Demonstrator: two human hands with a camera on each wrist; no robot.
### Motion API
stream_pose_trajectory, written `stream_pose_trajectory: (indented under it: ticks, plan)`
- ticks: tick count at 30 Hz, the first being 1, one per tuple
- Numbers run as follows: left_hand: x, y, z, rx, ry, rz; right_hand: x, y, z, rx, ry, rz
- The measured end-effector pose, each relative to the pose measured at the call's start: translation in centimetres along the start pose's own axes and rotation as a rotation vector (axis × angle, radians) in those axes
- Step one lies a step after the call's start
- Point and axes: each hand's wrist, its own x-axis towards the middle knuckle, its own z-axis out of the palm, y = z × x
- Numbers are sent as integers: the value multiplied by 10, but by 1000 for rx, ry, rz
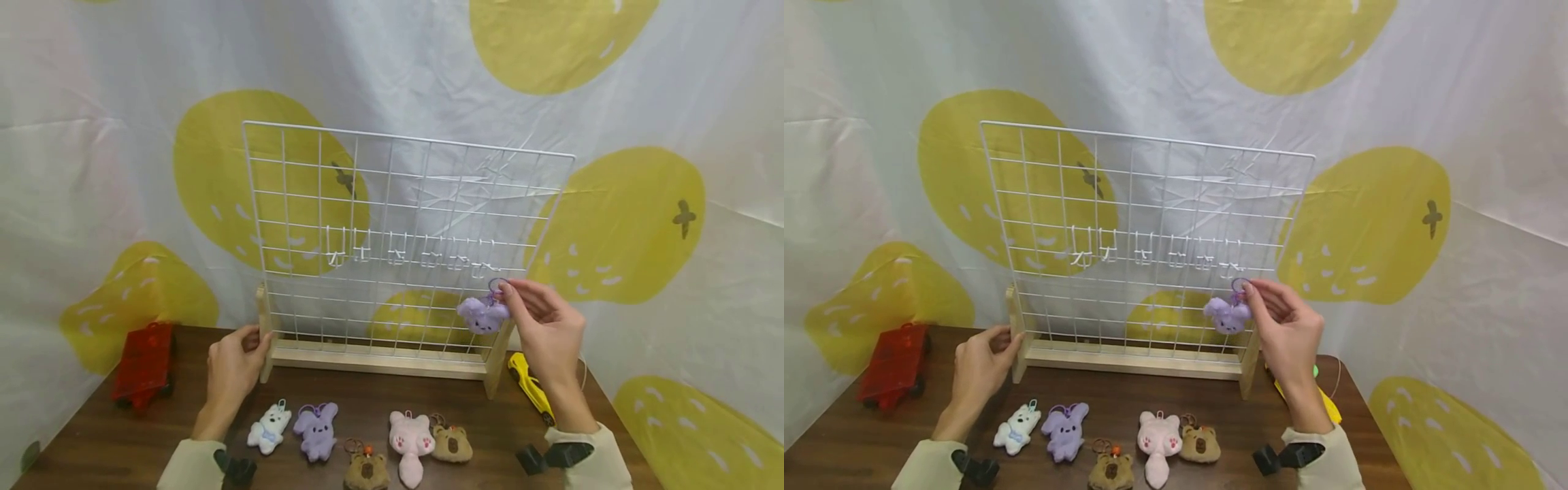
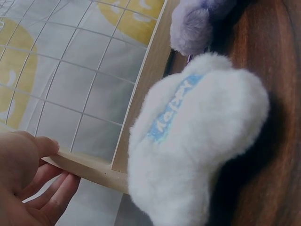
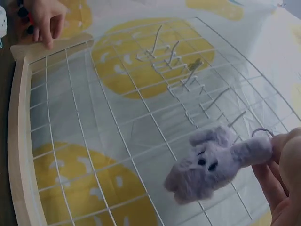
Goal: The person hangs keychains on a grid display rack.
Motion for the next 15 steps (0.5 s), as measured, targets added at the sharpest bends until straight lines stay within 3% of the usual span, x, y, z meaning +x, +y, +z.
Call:
stream_pose_trajectory:
  ticks: [4,15]
  plan:
    - [0,0,0,-3,3,-3,6,0,7,26,39,41]
    - [0,-2,1,-14,17,20,15,16,15,-31,97,125]
